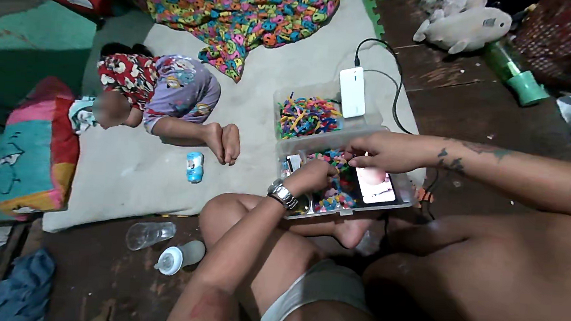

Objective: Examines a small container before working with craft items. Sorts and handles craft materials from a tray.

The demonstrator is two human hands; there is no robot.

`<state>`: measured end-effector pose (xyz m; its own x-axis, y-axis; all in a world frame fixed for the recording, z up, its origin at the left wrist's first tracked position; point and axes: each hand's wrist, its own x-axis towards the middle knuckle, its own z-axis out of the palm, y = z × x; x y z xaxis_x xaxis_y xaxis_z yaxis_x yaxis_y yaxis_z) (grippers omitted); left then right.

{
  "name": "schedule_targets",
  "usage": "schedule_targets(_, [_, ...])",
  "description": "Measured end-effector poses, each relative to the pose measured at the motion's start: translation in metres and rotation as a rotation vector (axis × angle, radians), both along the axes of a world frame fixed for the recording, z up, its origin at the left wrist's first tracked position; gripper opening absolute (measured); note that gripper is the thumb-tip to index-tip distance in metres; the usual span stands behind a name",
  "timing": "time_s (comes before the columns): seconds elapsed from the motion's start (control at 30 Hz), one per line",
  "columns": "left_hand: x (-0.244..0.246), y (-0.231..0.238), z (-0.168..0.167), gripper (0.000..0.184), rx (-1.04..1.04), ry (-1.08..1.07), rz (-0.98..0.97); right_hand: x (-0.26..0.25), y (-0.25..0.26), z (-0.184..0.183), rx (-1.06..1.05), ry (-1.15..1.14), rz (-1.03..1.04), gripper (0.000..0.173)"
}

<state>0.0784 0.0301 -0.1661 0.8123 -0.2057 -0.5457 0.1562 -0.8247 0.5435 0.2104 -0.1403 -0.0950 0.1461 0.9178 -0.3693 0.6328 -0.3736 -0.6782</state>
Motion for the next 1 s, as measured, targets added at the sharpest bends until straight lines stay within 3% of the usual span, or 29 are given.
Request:
schedule_targets(0.27, [-0.034, -0.004, 0.038, 0.025, -0.336, -0.206, 0.426, -0.021, 0.007, -0.019, -0.091, 0.121, -0.061, 0.026])
schedule_targets(0.43, [-0.041, -0.010, 0.046, 0.018, -0.444, -0.403, 0.578, -0.028, 0.013, -0.003, -0.055, 0.284, -0.149, 0.023])
schedule_targets(0.53, [-0.045, -0.009, 0.052, 0.014, -0.472, -0.553, 0.552, -0.028, 0.013, 0.005, -0.004, 0.567, -0.278, 0.017])
schedule_targets(0.63, [-0.044, 0.003, 0.051, 0.022, -0.513, -0.750, 0.372, -0.026, 0.010, 0.014, -0.033, 0.931, -0.399, 0.020])
schedule_targets(0.73, [-0.039, 0.007, 0.051, 0.009, -0.492, -0.899, 0.285, -0.026, 0.006, 0.017, -0.067, 1.092, -0.394, 0.023])
schedule_targets(0.87, [-0.039, 0.001, 0.052, 0.006, -0.502, -0.876, 0.375, -0.026, 0.006, 0.013, 0.085, 0.926, -0.362, 0.021])
schedule_targets(1.0, [-0.039, -0.012, 0.051, 0.005, -0.697, -0.655, 0.651, -0.026, 0.006, 0.012, 0.361, 0.339, -0.195, 0.014])
